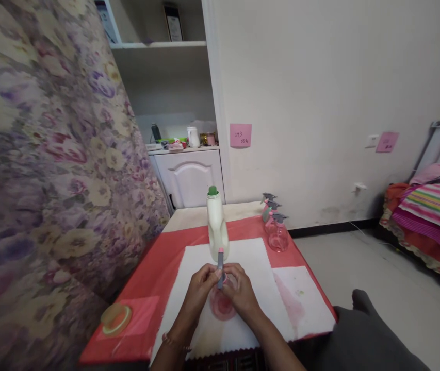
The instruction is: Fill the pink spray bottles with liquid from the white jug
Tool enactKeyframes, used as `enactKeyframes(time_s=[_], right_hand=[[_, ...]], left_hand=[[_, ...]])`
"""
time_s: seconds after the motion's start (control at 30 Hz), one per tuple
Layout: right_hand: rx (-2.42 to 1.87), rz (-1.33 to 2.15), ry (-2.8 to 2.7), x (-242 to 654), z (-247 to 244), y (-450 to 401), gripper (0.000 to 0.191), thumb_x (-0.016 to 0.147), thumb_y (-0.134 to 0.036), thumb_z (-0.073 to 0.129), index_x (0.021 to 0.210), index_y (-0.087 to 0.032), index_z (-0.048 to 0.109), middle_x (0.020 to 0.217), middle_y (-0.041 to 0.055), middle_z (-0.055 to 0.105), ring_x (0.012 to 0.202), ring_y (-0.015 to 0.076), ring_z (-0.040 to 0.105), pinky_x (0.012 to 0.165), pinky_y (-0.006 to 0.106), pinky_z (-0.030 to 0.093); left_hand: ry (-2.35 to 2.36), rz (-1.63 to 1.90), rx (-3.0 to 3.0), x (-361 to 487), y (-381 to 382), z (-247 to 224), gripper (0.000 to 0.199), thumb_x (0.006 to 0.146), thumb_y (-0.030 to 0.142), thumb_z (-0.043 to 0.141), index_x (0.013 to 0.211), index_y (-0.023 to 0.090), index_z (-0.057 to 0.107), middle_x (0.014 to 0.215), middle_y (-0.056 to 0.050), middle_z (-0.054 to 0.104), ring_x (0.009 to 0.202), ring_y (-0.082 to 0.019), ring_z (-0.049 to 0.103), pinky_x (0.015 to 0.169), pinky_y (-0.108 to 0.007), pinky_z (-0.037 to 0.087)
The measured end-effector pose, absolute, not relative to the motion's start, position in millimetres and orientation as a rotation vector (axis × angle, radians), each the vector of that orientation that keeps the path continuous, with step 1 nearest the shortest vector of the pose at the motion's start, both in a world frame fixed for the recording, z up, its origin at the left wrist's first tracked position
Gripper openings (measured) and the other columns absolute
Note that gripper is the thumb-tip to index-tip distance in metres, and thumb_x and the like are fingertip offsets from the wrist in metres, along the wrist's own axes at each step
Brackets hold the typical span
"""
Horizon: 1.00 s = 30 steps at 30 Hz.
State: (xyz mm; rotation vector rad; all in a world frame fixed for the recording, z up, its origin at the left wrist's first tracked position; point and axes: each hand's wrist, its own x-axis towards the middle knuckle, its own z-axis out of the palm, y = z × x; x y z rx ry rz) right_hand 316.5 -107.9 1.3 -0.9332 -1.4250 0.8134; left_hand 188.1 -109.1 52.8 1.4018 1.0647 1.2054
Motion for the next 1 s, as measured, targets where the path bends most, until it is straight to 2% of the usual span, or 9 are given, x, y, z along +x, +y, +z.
enactKeyframes(time_s=[0.1, 0.23, 0.33, 0.43, 0.5, 0.63, 0.8, 0.9, 1.0], right_hand=[[-0.994, 0.776, -1.367, 314.4, 0.7, -105.9, 0.013, 0.068, -0.023, 0.072, 0.077, -0.022, 0.063, 0.096, 0.0037, 0.061, 0.095, 0.0240, 0.060, 0.088, 0.037, 0.046], [-0.992, 0.795, -1.381, 315.2, 0.6, -106.8, 0.031, 0.064, -0.022, 0.076, 0.093, -0.023, 0.064, 0.100, 0.0038, 0.061, 0.099, 0.0250, 0.059, 0.090, 0.039, 0.046], [-0.926, 0.841, -1.435, 318.6, 1.4, -107.5, 0.020, 0.074, -0.026, 0.068, 0.094, -0.024, 0.068, 0.104, 0.0045, 0.065, 0.103, 0.0236, 0.061, 0.093, 0.037, 0.047], [-0.943, 0.825, -1.403, 318.4, 0.4, -106.3, 0.009, 0.073, -0.026, 0.070, 0.081, -0.023, 0.067, 0.101, 0.0048, 0.063, 0.101, 0.0242, 0.060, 0.092, 0.038, 0.047], [-0.982, 0.800, -1.364, 316.8, -0.2, -105.9, 0.013, 0.068, -0.024, 0.074, 0.077, -0.022, 0.065, 0.099, 0.0048, 0.060, 0.100, 0.0255, 0.059, 0.091, 0.040, 0.046], [-0.953, 0.826, -1.396, 316.0, 4.9, -108.2, 0.028, 0.068, -0.025, 0.073, 0.095, -0.024, 0.066, 0.102, 0.0047, 0.061, 0.101, 0.0252, 0.060, 0.092, 0.039, 0.046], [-0.922, 0.841, -1.405, 314.7, 11.6, -109.1, 0.012, 0.077, -0.030, 0.065, 0.085, -0.022, 0.066, 0.094, 0.0046, 0.064, 0.094, 0.0235, 0.063, 0.086, 0.036, 0.049], [-0.969, 0.796, -1.354, 310.9, 10.1, -109.8, 0.011, 0.076, -0.031, 0.065, 0.082, -0.022, 0.062, 0.088, 0.0038, 0.061, 0.088, 0.0238, 0.061, 0.082, 0.037, 0.048], [-0.978, 0.791, -1.355, 310.1, 9.6, -112.3, 0.019, 0.072, -0.027, 0.069, 0.089, -0.022, 0.062, 0.094, 0.0045, 0.061, 0.092, 0.0244, 0.060, 0.084, 0.037, 0.047]], left_hand=[[1.062, 1.202, 1.401, 188.5, -108.5, 53.3, 0.025, 0.075, 0.041, 0.065, 0.068, 0.017, 0.059, 0.062, 0.003, 0.059, 0.060, -0.014, 0.054, 0.059, -0.024, 0.041], [1.071, 1.194, 1.389, 188.9, -109.5, 54.1, 0.024, 0.074, 0.041, 0.066, 0.070, 0.017, 0.060, 0.062, 0.002, 0.061, 0.060, -0.015, 0.056, 0.058, -0.025, 0.042], [1.066, 1.196, 1.389, 189.2, -110.6, 55.1, 0.024, 0.074, 0.040, 0.066, 0.071, 0.017, 0.062, 0.065, 0.001, 0.063, 0.064, -0.016, 0.058, 0.063, -0.026, 0.044], [1.061, 1.193, 1.392, 189.6, -110.8, 56.4, 0.024, 0.074, 0.041, 0.067, 0.070, 0.017, 0.062, 0.064, 0.002, 0.063, 0.062, -0.016, 0.057, 0.062, -0.026, 0.043], [1.063, 1.194, 1.396, 189.8, -110.4, 56.8, 0.025, 0.074, 0.041, 0.067, 0.068, 0.017, 0.062, 0.061, 0.003, 0.060, 0.059, -0.015, 0.056, 0.059, -0.025, 0.042], [1.072, 1.200, 1.401, 190.1, -109.5, 55.6, 0.023, 0.073, 0.039, 0.067, 0.070, 0.017, 0.062, 0.061, 0.003, 0.060, 0.060, -0.015, 0.056, 0.059, -0.025, 0.042], [1.071, 1.203, 1.408, 189.4, -109.5, 53.6, 0.023, 0.073, 0.039, 0.068, 0.071, 0.017, 0.063, 0.065, 0.001, 0.064, 0.064, -0.017, 0.058, 0.062, -0.026, 0.044], [1.072, 1.206, 1.407, 189.0, -110.5, 53.5, 0.023, 0.074, 0.040, 0.067, 0.070, 0.017, 0.062, 0.065, 0.001, 0.065, 0.065, -0.017, 0.059, 0.063, -0.026, 0.044], [1.067, 1.203, 1.402, 189.5, -112.2, 54.4, 0.023, 0.075, 0.039, 0.067, 0.070, 0.018, 0.062, 0.065, 0.001, 0.065, 0.064, -0.017, 0.059, 0.061, -0.026, 0.044]])
